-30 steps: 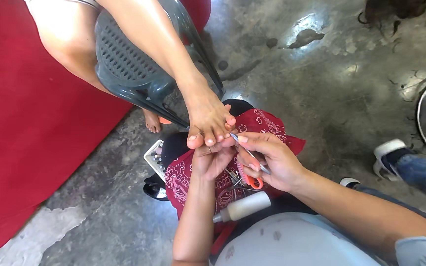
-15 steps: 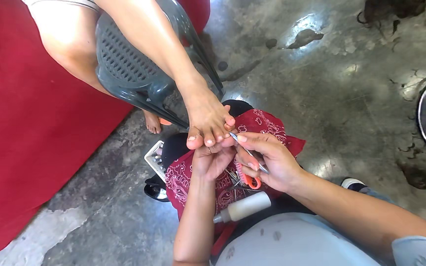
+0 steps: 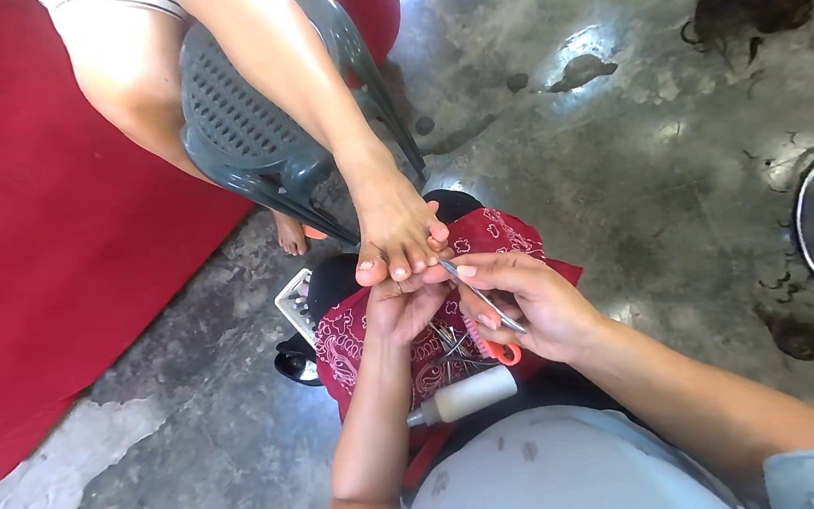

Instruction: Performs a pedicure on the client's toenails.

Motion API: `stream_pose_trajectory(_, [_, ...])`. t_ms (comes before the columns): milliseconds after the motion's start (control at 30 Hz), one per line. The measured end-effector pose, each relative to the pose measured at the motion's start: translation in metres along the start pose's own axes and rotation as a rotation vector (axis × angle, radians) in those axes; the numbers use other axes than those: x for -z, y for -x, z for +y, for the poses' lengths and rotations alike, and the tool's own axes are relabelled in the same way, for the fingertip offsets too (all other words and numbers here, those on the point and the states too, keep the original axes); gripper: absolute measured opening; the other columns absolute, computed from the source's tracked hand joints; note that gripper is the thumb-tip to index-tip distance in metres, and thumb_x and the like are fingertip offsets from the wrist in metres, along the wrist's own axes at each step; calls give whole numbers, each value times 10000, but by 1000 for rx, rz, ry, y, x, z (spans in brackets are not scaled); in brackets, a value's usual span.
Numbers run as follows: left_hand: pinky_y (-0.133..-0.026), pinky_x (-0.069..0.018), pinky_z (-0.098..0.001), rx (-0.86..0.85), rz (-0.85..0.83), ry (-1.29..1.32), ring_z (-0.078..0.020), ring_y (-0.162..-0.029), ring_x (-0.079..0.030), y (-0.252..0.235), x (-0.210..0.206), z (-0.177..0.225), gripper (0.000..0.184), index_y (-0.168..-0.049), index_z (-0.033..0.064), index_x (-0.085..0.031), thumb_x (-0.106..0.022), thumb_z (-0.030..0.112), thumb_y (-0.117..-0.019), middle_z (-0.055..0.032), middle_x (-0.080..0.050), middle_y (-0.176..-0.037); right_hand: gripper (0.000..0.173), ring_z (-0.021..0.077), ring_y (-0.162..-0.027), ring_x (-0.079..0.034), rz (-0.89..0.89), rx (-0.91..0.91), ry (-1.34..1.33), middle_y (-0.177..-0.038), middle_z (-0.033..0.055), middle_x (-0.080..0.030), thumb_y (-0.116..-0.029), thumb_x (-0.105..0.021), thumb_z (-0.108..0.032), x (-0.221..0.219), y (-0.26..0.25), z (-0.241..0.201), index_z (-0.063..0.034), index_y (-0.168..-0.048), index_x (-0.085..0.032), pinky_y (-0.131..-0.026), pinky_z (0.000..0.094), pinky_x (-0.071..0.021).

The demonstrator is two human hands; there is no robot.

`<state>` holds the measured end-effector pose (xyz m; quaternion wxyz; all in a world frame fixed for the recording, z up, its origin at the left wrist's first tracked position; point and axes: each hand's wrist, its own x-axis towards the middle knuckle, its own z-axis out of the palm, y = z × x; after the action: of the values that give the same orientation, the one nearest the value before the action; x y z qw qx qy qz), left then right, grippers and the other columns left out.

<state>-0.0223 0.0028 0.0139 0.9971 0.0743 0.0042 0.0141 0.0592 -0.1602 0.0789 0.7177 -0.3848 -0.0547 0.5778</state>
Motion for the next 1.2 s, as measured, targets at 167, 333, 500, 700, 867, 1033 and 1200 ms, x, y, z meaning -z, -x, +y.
stream_pose_trajectory(167, [-920,-554,-344,10,-5,-8,-181,-951,-681,0,1,0,392,-1251,46,-601,-720,78,-879,-66,-678,-1016,351,-17,-441,-441,1,-48,0,-641,-1,-569,-1090,-365,-177,-2,1,-7,-13,-1109,-675,-413,112,-377])
stream_pose_trajectory(333, [-926,-553,-352,8,-15,-17,-189,-985,-678,0,0,0,369,-1244,43,-608,-705,88,-891,-75,-677,-1049,358,-13,-429,-442,13,-52,4,-644,0,-571,-1098,-356,-180,-5,2,-9,-14,-1121,-672,-404,117,-392])
stream_pose_trajectory(500, [-896,-565,-345,-7,5,-7,-192,-954,-692,0,0,-1,315,-1181,32,-644,-721,62,-877,-86,-697,-1013,335,12,-443,-449,78,24,105,-618,5,-538,-1104,-391,-184,-9,-1,-3,-26,-1086,-686,-417,131,-393])
stream_pose_trajectory(700, [-911,-556,-333,-7,-15,26,-178,-954,-678,-1,0,-1,408,-1281,24,-584,-698,59,-891,-73,-678,-1021,301,35,-456,-493,37,188,129,-590,6,-541,-1087,-419,-160,-2,-7,14,-17,-1117,-682,-446,153,-439])
stream_pose_trajectory(867, [-904,-560,-332,-6,-17,21,-175,-951,-679,-1,0,-1,407,-1277,33,-588,-705,69,-889,-67,-678,-1017,295,32,-449,-495,37,226,101,-576,8,-539,-1082,-433,-169,-1,-10,19,-19,-1093,-687,-441,156,-441])
stream_pose_trajectory(1033, [-893,-566,-345,-11,5,-12,-183,-949,-686,0,-2,-1,304,-1166,40,-643,-724,65,-874,-72,-690,-998,284,33,-457,-502,38,246,65,-595,6,-550,-1083,-441,-162,-1,-11,23,-21,-1097,-687,-447,155,-448])
stream_pose_trajectory(1200, [-893,-568,-346,-9,-3,-6,-187,-952,-687,0,-1,-1,296,-1152,37,-646,-732,77,-872,-79,-690,-1001,289,29,-450,-499,45,252,49,-585,3,-545,-1082,-442,-166,-2,-11,24,-22,-1086,-693,-441,154,-446])
